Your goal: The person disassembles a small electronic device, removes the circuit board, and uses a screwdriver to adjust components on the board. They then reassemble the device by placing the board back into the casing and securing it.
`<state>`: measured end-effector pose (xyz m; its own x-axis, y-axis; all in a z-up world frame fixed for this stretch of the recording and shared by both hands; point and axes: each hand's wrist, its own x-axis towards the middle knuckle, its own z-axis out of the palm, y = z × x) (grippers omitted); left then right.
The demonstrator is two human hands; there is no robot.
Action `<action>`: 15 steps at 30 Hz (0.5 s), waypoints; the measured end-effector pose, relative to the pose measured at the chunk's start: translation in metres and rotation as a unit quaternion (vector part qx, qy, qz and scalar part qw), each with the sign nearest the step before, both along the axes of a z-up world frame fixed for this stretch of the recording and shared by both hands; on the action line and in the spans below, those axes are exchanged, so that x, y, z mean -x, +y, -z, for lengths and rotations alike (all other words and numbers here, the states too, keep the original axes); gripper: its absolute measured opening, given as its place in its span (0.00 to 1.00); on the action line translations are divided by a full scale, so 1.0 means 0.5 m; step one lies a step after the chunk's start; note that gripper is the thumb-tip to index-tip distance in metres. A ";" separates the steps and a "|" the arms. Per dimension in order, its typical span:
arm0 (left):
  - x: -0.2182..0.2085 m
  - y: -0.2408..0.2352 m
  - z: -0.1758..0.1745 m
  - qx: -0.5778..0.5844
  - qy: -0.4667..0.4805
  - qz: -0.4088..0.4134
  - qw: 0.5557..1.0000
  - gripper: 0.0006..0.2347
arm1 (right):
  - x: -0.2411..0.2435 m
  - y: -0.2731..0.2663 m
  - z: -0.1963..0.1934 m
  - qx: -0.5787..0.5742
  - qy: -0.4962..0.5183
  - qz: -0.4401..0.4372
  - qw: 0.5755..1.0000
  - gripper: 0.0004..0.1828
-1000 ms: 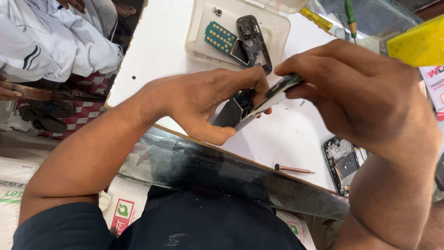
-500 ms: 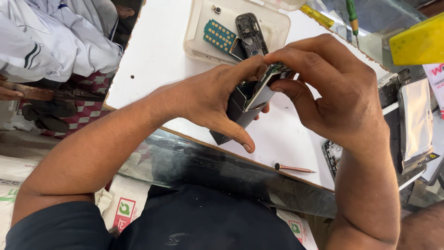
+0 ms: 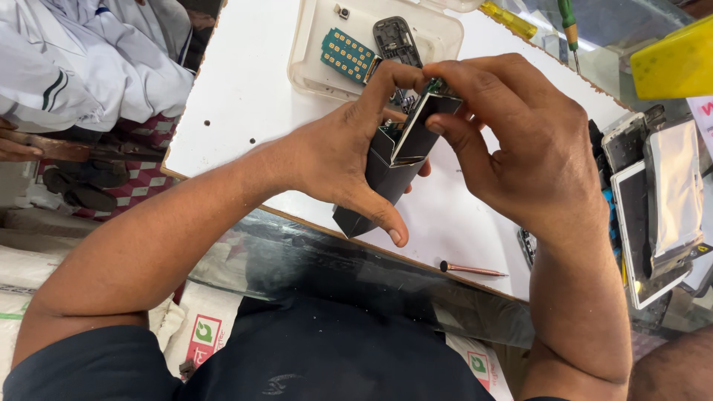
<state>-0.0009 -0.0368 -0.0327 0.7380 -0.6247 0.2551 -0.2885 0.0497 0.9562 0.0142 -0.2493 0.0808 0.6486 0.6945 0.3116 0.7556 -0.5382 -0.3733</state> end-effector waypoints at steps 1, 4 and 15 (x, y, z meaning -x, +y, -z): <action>0.002 -0.002 -0.001 0.004 0.003 -0.004 1.000 0.53 | 0.001 -0.001 0.001 -0.002 0.005 0.005 1.000 0.20; 0.002 -0.004 -0.002 0.005 0.005 -0.006 1.000 0.54 | 0.005 -0.001 -0.002 0.005 -0.011 0.004 1.000 0.20; 0.003 0.001 -0.003 0.023 0.039 -0.018 0.999 0.49 | 0.030 0.014 -0.018 0.034 0.017 0.002 0.999 0.19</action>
<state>-0.0024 -0.0363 -0.0311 0.7788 -0.5861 0.2234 -0.2150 0.0852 0.9729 -0.0006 -0.2424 0.0897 0.6605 0.7109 0.2415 0.7410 -0.5653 -0.3624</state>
